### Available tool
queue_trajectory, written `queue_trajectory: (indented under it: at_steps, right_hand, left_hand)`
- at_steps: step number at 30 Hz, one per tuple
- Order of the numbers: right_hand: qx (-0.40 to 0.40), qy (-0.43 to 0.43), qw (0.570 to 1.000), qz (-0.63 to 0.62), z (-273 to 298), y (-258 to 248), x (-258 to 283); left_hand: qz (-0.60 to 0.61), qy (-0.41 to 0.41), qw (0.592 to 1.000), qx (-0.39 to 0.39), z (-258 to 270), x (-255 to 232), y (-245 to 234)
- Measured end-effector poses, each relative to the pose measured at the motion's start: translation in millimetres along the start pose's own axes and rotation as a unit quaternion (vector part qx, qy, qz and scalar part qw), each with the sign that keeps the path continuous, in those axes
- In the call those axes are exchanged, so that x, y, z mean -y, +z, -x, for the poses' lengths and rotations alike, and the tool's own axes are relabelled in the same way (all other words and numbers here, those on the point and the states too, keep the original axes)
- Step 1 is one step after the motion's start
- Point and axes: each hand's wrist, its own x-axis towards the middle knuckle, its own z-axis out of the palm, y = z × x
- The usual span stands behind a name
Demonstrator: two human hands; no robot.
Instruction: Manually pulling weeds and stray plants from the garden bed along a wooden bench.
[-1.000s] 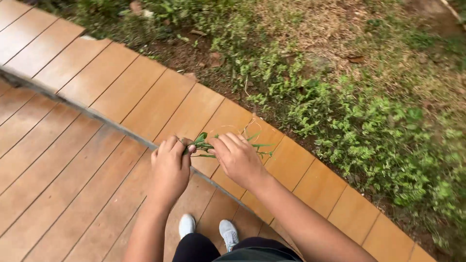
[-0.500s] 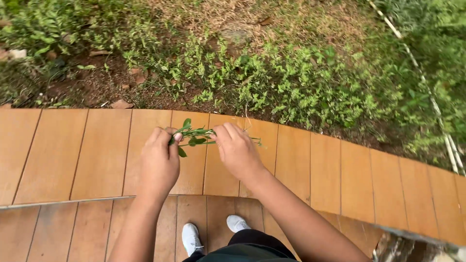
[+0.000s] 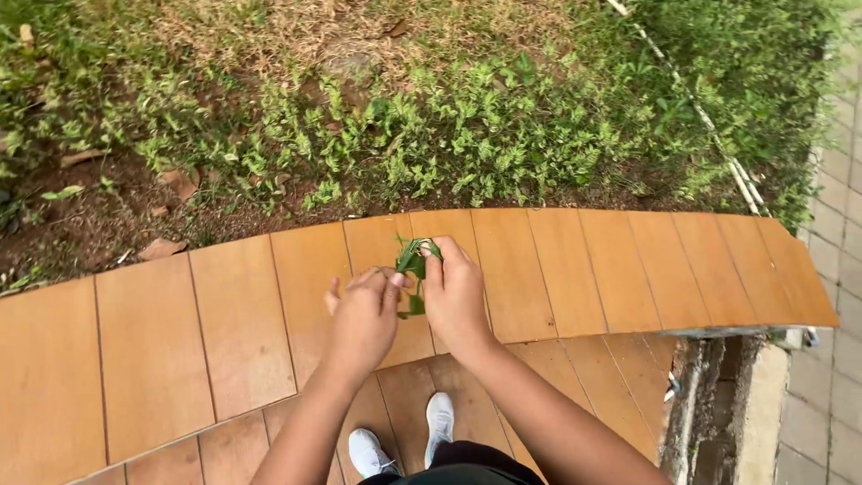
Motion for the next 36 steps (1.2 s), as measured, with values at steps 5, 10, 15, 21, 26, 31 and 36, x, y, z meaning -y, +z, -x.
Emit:
queue_trajectory:
  at_steps: [5, 10, 15, 21, 26, 31, 36]
  right_hand:
    - [-0.037, 0.104, 0.991, -0.082, 4, -17, -7]
    - [-0.071, 0.041, 0.992, -0.098, 6, -43, -44]
    - [-0.007, 0.039, 0.996, -0.082, 4, -102, -52]
    - [-0.032, 0.003, 0.999, -0.036, -11, -190, -133]
    - [-0.048, -0.030, 0.998, -0.001, -15, -269, -189]
    - [-0.061, -0.015, 0.997, 0.054, -24, -341, -237]
    - [-0.007, -0.023, 0.996, 0.082, -36, -389, -287]
  left_hand:
    - [0.029, 0.060, 0.998, 0.010, -7, -13, 44]
    - [-0.023, 0.083, 0.996, 0.018, -9, -39, 73]
    - [-0.070, 0.152, 0.986, 0.011, -13, -76, 109]
    - [-0.106, 0.179, 0.978, 0.026, -22, -149, 179]
    - [-0.110, 0.217, 0.968, 0.057, -32, -197, 259]
    - [-0.081, 0.188, 0.970, 0.132, -40, -263, 296]
    - [0.034, 0.196, 0.979, 0.054, -52, -297, 331]
